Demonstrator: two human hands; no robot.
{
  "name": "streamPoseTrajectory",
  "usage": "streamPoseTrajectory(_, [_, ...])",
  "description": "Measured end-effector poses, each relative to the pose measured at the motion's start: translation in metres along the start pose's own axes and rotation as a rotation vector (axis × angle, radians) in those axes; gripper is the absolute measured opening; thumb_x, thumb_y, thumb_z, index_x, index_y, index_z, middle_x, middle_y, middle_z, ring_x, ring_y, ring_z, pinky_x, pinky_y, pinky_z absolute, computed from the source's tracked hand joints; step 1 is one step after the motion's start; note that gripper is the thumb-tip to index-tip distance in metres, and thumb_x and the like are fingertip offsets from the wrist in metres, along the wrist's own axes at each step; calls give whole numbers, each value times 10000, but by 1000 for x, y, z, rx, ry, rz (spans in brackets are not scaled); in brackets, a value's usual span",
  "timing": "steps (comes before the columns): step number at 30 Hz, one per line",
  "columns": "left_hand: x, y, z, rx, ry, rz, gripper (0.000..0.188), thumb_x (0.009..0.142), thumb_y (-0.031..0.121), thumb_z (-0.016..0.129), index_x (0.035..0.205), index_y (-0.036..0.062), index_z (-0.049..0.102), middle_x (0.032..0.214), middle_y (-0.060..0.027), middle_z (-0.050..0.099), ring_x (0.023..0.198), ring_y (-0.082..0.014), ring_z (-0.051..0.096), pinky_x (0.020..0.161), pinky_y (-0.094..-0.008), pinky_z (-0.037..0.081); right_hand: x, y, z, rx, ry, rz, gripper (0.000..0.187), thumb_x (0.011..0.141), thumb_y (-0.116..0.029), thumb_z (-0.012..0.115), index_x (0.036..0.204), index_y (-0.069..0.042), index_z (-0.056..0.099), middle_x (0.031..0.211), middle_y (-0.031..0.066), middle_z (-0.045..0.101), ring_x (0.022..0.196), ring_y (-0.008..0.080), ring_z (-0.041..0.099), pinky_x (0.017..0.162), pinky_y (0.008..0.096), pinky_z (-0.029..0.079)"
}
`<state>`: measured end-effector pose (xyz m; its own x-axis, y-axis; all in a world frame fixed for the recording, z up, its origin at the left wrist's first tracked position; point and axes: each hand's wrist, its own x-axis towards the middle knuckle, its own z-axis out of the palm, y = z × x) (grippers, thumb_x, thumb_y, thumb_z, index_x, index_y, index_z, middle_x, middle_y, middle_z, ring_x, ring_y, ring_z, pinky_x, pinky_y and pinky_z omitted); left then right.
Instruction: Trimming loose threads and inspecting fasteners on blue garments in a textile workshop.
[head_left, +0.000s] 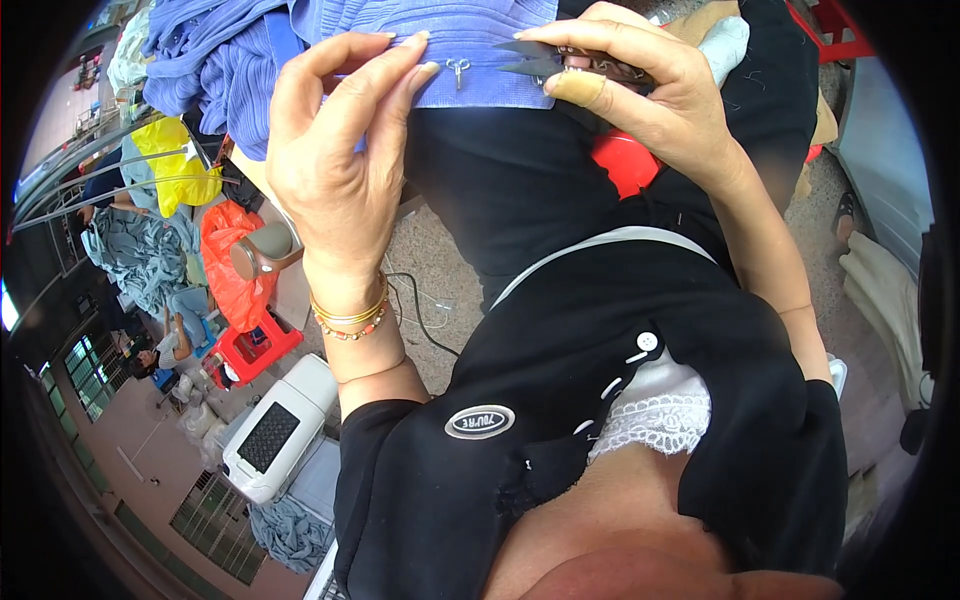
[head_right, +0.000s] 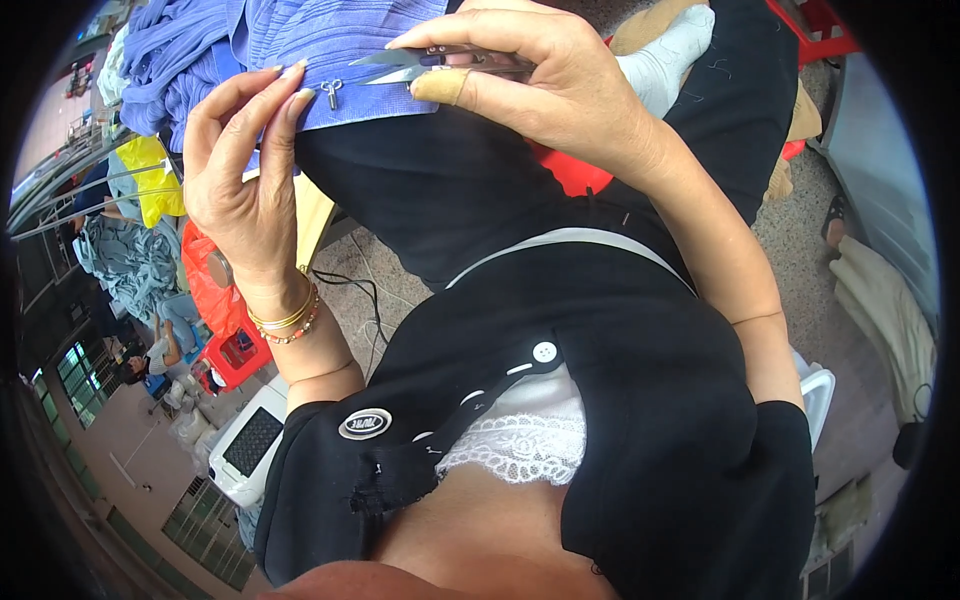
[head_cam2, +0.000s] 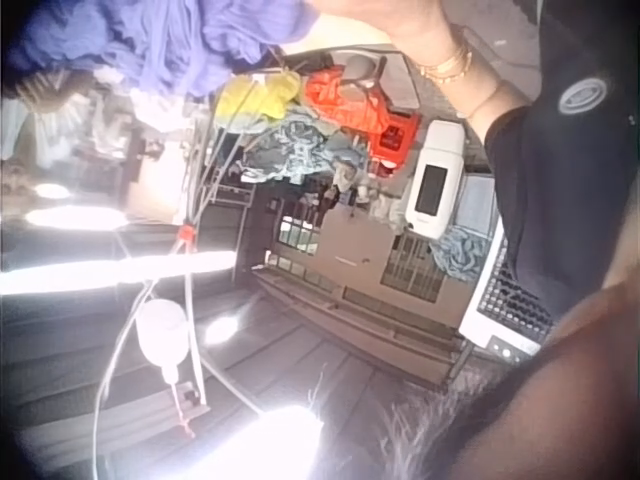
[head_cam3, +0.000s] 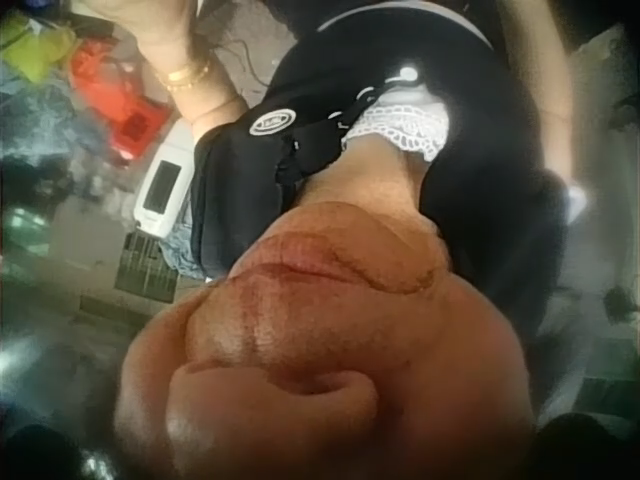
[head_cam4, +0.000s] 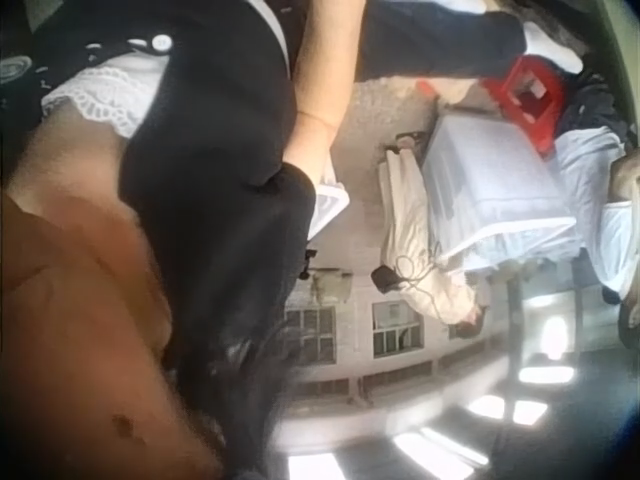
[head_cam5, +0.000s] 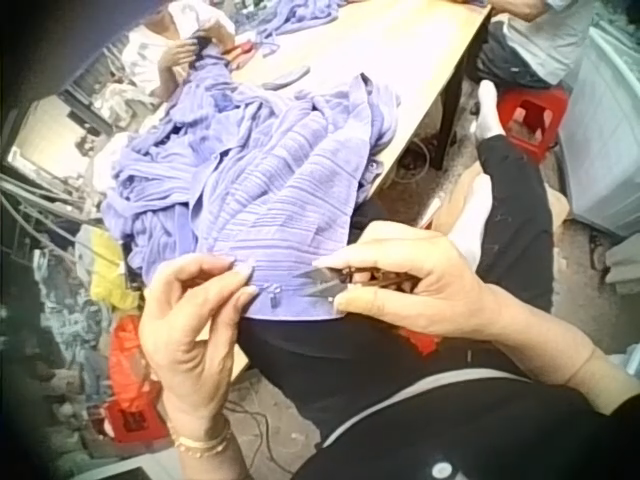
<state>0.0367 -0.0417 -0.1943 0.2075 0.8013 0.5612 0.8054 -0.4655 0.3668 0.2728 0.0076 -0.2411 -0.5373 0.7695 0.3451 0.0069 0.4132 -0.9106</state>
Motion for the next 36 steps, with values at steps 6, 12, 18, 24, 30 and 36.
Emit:
streamPoseTrajectory(6, [-4,-6,8,122,144,170,188,743,17,807,909,45,725,944,-64,663,849,-204,644,731,-296,523,10,-14,-7,-51,54,-130,367,812,-31,773,1164,23,686,797,73,612,675,154,529,594,277,403])
streamPoseTrajectory(12, [-4,-7,8,136,147,200,173,762,51,795,908,61,702,943,-65,687,843,-221,652,761,-308,502,19,-18,-9,-156,2,-229,378,808,-71,781,1164,10,685,788,92,591,667,186,540,591,290,420])
streamPoseTrajectory(18, [-2,-3,4,114,114,206,158,769,64,791,896,70,697,892,-55,694,815,-211,655,717,-302,487,24,-24,-6,-272,-12,-271,353,814,-110,774,1140,-4,694,784,98,572,663,203,569,585,303,453])
streamPoseTrajectory(24, [-3,1,4,121,134,182,144,784,61,780,896,69,690,906,-55,693,819,-212,657,720,-302,490,32,-11,1,-356,136,-607,292,812,-124,764,1076,-13,708,778,91,581,673,219,600,588,310,482])
streamPoseTrajectory(30, [-2,6,5,101,102,190,145,797,53,774,910,54,683,931,-77,682,832,-218,655,729,-307,511,35,9,4,-395,159,-584,257,815,-122,762,1041,-10,713,758,88,581,659,212,598,580,304,478])
streamPoseTrajectory(36, [-4,15,7,64,90,114,207,782,72,803,953,44,689,1059,-106,645,940,-234,637,800,-325,531,30,16,-3,40,246,-483,243,834,-59,766,1057,18,706,755,38,570,636,119,524,569,246,413])
